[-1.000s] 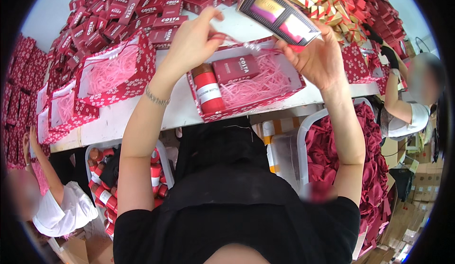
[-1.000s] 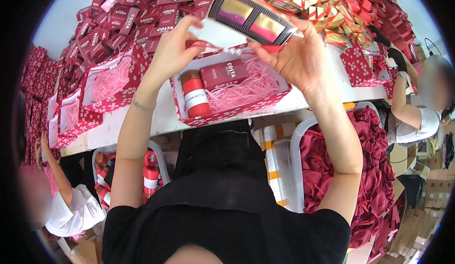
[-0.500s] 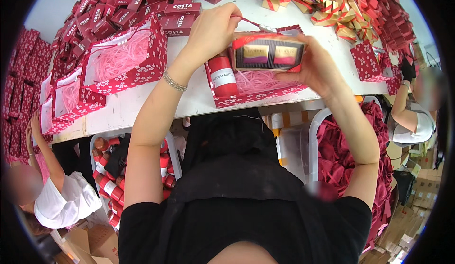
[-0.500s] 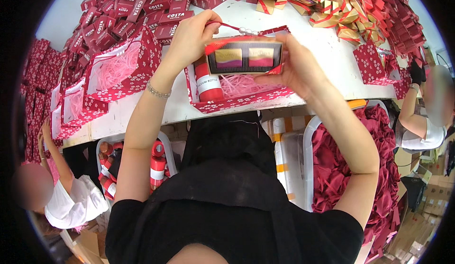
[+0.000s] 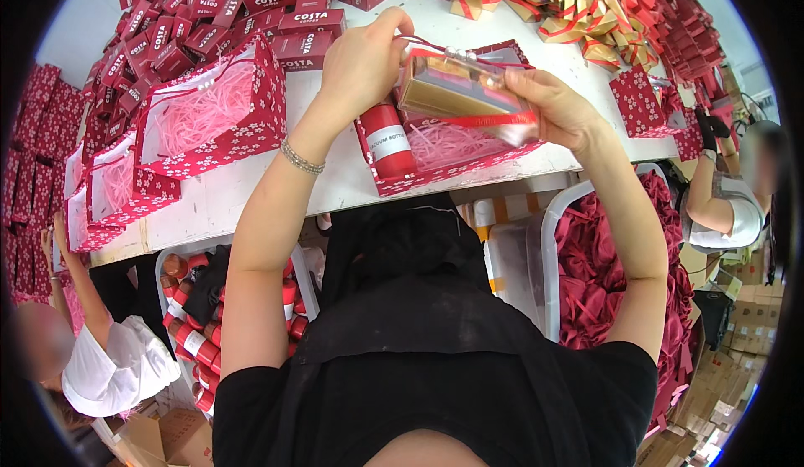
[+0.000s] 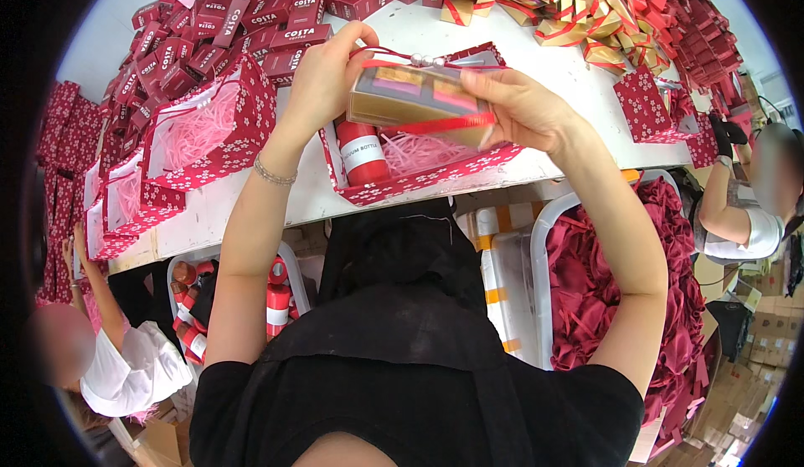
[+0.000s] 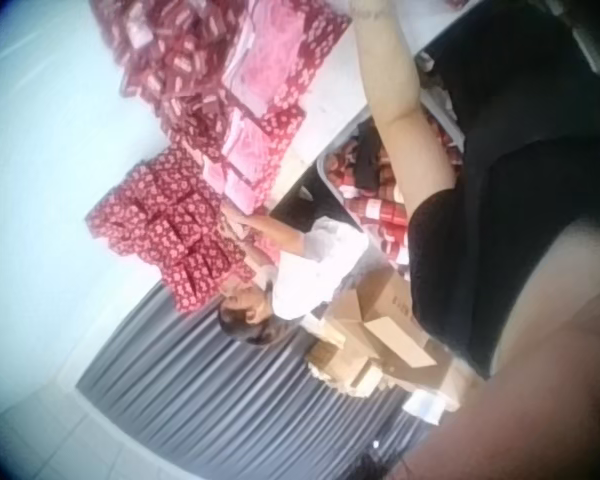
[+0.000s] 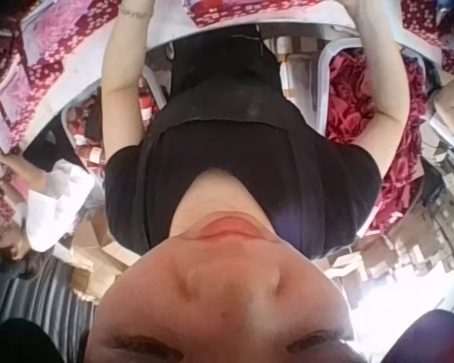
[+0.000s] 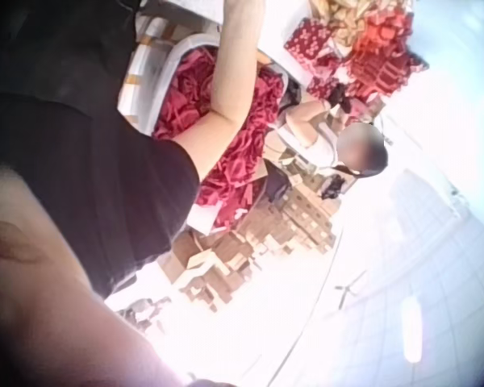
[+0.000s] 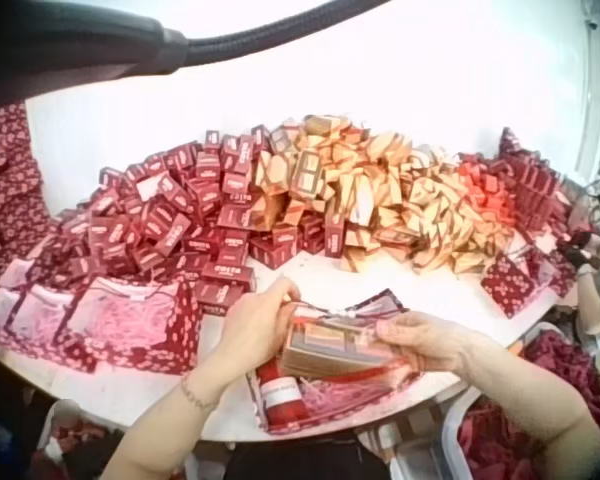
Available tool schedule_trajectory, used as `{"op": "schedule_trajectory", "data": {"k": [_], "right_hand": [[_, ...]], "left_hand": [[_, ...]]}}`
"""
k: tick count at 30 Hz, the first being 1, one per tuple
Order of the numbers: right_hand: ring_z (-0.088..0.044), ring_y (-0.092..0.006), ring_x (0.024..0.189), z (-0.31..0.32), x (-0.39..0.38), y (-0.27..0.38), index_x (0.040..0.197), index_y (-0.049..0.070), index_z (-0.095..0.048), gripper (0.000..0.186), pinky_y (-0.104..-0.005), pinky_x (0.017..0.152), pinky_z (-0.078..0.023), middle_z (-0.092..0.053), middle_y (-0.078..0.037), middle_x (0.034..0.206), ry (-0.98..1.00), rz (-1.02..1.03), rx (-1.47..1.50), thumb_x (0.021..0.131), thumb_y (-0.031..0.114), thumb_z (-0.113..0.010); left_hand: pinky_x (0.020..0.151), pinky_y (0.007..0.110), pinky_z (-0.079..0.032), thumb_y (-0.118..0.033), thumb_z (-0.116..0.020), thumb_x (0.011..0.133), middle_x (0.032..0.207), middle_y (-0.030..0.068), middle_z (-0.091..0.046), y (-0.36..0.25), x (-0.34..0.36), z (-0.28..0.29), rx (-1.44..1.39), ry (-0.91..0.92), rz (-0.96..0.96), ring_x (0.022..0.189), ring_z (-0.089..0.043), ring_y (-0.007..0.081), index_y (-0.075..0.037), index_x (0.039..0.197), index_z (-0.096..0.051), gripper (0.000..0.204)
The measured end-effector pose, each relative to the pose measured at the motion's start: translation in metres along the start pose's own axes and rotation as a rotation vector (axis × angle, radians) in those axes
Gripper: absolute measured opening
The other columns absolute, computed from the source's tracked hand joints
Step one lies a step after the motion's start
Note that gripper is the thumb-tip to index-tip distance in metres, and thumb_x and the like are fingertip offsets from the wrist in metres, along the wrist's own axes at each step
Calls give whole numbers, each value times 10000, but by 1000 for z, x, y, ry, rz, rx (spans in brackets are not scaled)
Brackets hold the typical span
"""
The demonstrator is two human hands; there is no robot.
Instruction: The person assembles gift boxes by placing pink shredded paper, a red and white striped bottle, a small red box, and a small pouch into a clear box with a red patterned lid. The person then closes the box and sets it aside.
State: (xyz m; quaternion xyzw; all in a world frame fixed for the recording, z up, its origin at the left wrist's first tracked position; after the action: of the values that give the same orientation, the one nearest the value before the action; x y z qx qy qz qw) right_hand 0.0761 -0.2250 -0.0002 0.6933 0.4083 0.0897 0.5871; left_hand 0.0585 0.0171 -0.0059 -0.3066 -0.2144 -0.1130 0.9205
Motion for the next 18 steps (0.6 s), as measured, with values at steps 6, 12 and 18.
{"op": "schedule_trajectory", "data": {"k": [6,12,18], "right_hand": [[-659,-189,937,5,9,-7,1116,-96,-554,293,-332,800,-570,-648,-144,1059,99,-155,-61,921,116,-606],[-610,-181,891,-32,19,-29,1049,-9,-555,270,-316,792,-506,-592,-75,972,-259,-117,-564,875,156,-681],[-651,-346,844,-55,15,-35,999,-43,-549,452,-414,742,-504,-651,-223,871,-219,60,-1409,756,272,-765]], "left_hand": [[655,411,-503,-113,-544,888,777,126,-697,2,5,1,-356,92,222,754,-670,339,-115,1058,-581,174],[626,329,-515,-50,-529,900,777,114,-676,-8,3,1,-77,-12,30,664,-672,230,-86,1085,-560,191],[885,372,-480,38,-580,756,1095,109,-633,-42,4,2,46,21,-545,1024,-595,309,-52,1080,-596,337]]}}
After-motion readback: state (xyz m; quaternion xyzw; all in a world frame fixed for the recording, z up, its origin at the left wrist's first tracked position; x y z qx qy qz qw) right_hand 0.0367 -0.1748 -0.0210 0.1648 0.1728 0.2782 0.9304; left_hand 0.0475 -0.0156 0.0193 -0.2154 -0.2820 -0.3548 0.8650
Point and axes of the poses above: each hand's wrist, its own x-axis towards the middle knuckle, its own z-axis out of the back of the hand, y = z × x, the point moved 3 cm from there along x, towards the middle knuckle
